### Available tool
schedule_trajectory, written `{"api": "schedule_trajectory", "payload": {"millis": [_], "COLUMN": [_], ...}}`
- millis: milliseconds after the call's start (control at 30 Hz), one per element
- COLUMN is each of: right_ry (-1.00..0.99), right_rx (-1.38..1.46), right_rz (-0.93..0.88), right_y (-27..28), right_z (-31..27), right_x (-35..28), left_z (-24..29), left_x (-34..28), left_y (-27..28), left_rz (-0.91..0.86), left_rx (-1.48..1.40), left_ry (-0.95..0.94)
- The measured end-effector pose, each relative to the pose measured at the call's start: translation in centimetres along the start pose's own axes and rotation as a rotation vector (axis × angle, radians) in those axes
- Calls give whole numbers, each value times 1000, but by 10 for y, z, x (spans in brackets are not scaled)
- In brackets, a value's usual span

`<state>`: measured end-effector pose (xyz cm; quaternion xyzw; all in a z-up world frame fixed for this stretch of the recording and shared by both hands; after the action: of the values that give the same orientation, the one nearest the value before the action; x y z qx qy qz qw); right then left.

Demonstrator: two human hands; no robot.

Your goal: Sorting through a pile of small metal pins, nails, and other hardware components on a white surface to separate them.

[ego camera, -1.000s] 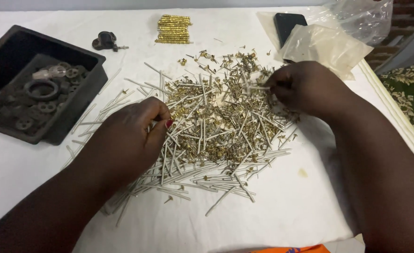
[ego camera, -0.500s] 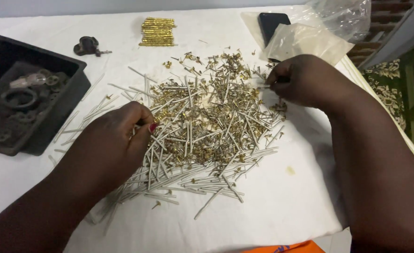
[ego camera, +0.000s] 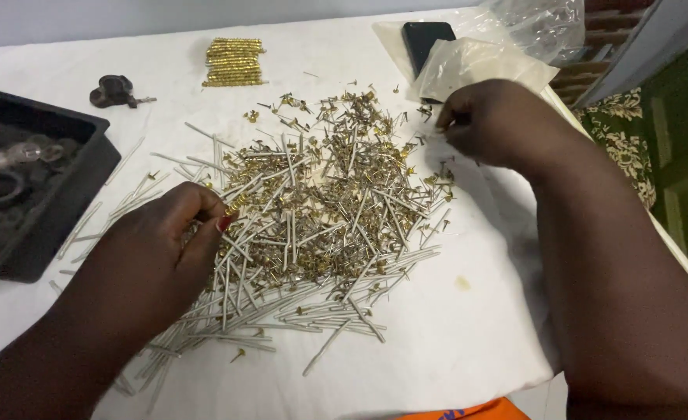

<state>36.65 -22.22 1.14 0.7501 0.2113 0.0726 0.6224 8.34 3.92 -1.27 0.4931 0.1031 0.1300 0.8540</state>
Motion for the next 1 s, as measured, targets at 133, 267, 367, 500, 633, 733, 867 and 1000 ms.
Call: {"api": "schedule_trajectory", "payload": {"millis": [133, 267, 367, 500, 633, 733, 867, 1000], "right_ry": [-184, -62, 80, 219, 255, 201, 353, 484], "right_rx": [-106, -96, 44, 14, 33, 41, 19, 38], "right_rz": [59, -64, -30, 301, 417, 327, 208, 106], "right_y": [17, -7, -16, -15, -7, -21, -27, -25], "right_z": [2, -1, -16, -19, -33, -36, -51, -58], "right_x": [-13, -4, 1, 24, 41, 50, 30, -2], "left_z": [-5, -5, -3, -4, -5, -3, 0, 3], "left_x": [0, 1, 0, 1, 2, 2, 2, 3], "left_y": [-2, 0, 2, -1, 0, -1, 0, 0], "left_rz": [23, 50, 32, 7, 11, -11, -24, 0], "left_rx": [29, 6, -3, -23, -48, -57, -73, -76], "left_ry": [-65, -52, -7, 24, 29, 25, 9, -57]}}
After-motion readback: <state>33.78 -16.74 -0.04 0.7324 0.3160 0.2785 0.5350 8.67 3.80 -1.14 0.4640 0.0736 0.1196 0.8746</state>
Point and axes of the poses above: each hand's wrist, its own x-axis towards the middle knuckle, its own y-axis out of the back of the hand, z = x × y, the point moved 9 cm from there along x, towards the middle knuckle, and after that the axes turned 7 degrees about -y, right-handed, at the moved point
